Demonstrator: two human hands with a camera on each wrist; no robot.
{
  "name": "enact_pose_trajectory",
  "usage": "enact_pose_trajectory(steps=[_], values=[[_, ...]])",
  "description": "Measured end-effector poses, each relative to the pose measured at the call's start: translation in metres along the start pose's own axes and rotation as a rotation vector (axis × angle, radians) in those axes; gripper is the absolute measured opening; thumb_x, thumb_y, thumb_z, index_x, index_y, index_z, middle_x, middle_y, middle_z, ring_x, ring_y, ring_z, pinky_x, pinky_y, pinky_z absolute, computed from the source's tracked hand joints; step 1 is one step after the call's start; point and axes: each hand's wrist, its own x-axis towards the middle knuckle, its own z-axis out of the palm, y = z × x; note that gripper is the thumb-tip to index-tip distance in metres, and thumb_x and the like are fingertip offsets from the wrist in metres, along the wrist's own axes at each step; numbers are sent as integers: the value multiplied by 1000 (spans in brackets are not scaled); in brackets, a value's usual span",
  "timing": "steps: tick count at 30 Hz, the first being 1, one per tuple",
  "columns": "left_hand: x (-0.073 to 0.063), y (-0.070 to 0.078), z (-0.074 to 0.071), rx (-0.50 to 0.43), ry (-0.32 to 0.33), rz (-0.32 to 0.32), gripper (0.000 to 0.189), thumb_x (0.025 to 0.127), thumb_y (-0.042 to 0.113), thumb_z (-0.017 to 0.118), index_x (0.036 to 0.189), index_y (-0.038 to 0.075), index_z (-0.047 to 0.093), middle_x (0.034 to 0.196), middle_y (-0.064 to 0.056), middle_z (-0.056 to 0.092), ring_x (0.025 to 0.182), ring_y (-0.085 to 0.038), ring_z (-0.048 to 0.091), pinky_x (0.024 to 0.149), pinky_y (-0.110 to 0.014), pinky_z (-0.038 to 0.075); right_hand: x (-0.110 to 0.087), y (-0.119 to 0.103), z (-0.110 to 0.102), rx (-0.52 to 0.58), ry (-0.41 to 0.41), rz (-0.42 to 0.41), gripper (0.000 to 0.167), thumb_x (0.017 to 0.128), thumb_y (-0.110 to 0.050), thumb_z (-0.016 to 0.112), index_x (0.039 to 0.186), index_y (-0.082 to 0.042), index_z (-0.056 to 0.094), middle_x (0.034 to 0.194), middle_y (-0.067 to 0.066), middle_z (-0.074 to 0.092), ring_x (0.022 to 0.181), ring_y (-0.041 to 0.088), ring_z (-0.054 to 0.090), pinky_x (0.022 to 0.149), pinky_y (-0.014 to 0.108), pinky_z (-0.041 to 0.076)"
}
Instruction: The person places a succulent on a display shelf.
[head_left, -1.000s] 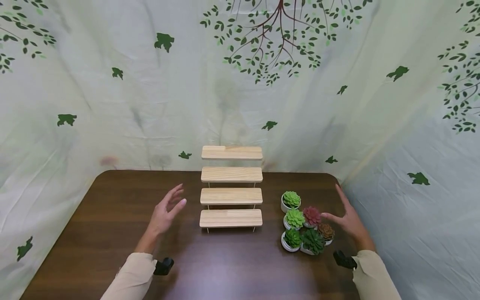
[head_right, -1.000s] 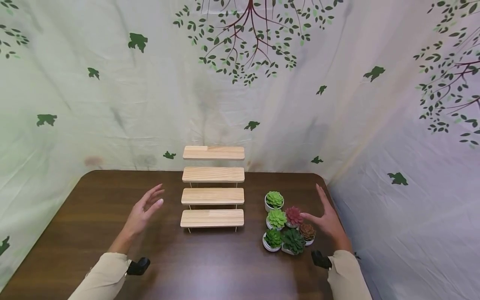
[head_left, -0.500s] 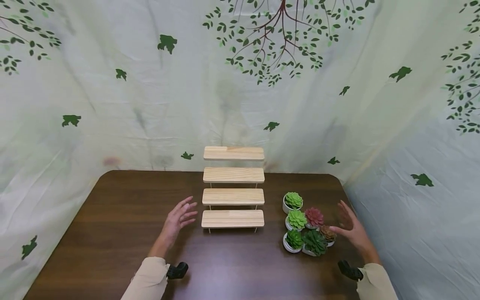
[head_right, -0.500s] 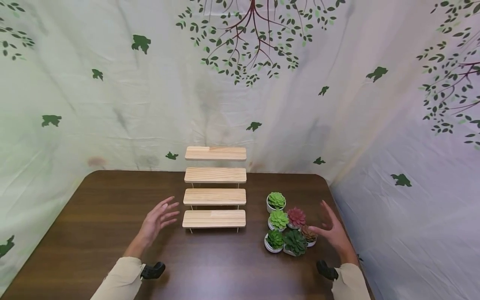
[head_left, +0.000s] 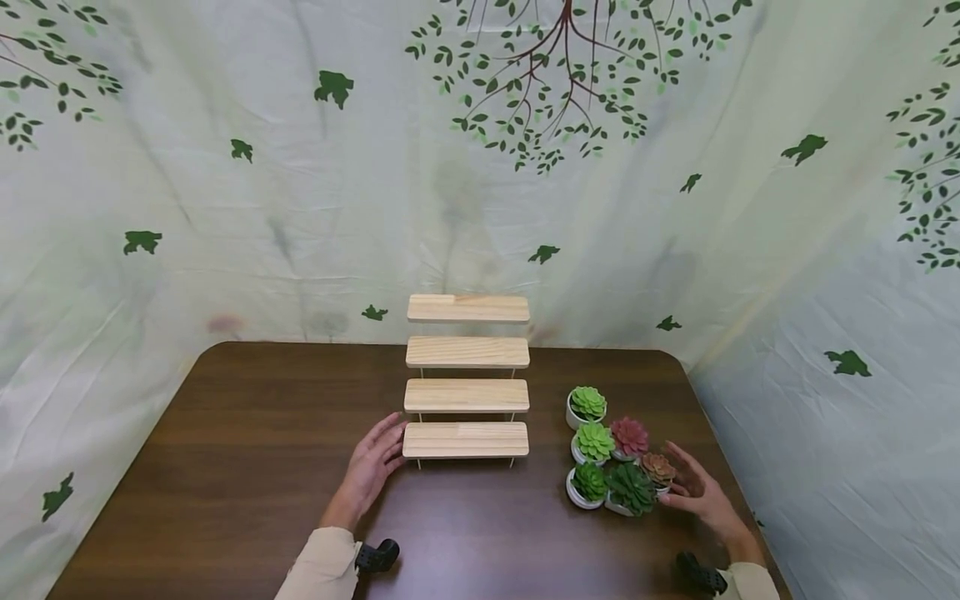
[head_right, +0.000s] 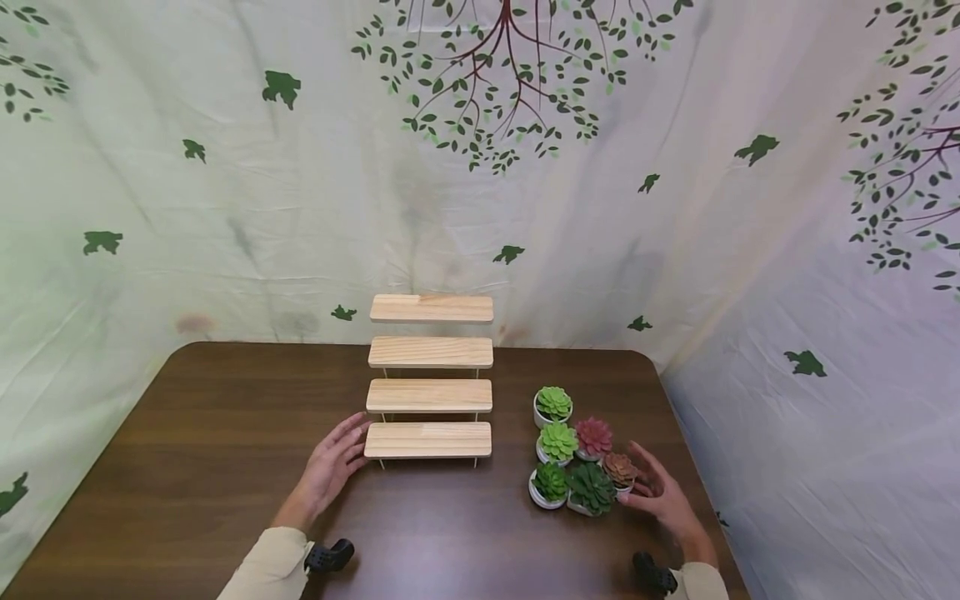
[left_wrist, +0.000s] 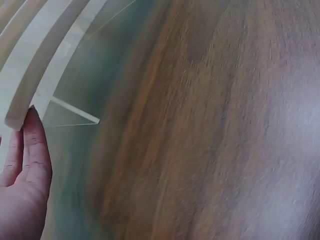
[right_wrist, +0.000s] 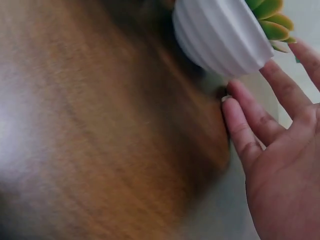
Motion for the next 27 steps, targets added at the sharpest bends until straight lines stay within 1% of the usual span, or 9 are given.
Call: enact_pose_trajectory(steps=[4,7,10,13,16,19,21,23,27], values=[[1,-6,3,-46,-5,-9,53,100,9,48,146,-4,27,130,-17,51,95,-10,61,82,-28,51,-2,4,3,32,7,25,78,86,3,66,148,5,20,135,-26,39,117,-17,40,91,7,39],[3,-11,3,-72,8,-29,53,99,6,49,146,-5,28,115,-5,58,91,-10,61,79,-27,52,-2,7,6,29,27,18,77,84,4,68,147,6,24,132,-28,43,116,-16,42,89,7,40],[3,-15,2,-96,22,-42,52,98,2,49,144,-8,29,105,0,60,86,-11,60,76,-26,53,-1,9,10,15,59,4,75,81,6,70,144,9,29,127,-27,48,112,-12,48,87,8,42],[3,-20,1,-105,31,-44,52,96,-2,49,143,-12,29,104,0,61,84,-11,61,75,-25,53,1,11,14,-27,106,16,72,80,7,71,141,11,32,120,-27,51,107,-10,51,84,10,44],[5,-24,-1,-111,50,-42,50,95,-4,50,140,-16,30,104,0,62,83,-10,61,75,-25,54,3,11,16,-73,159,58,70,79,6,72,139,11,37,115,-27,53,103,-9,52,82,12,46],[6,-27,-1,-120,73,-37,45,94,-5,50,134,-18,36,99,-1,63,82,-10,62,75,-25,54,6,9,18,-104,204,109,68,78,5,73,137,10,40,112,-24,54,99,-8,53,80,14,47],[7,-28,0,-136,90,-45,40,93,-5,52,129,-17,41,96,-1,64,80,-10,63,75,-26,54,7,9,19,-116,229,132,66,78,5,73,136,9,42,113,-18,56,98,-7,53,80,15,48],[8,-29,0,-143,98,-53,37,92,-4,53,126,-16,44,94,-2,64,79,-11,64,75,-26,55,8,8,20,-118,248,137,64,78,7,73,135,10,44,112,-15,57,96,-7,54,78,16,48],[9,-30,0,-156,103,-67,30,92,-4,53,121,-14,49,92,-3,65,78,-12,64,75,-26,55,9,9,20,-126,259,116,61,77,11,71,132,13,44,109,-14,58,94,-7,54,77,15,48]])
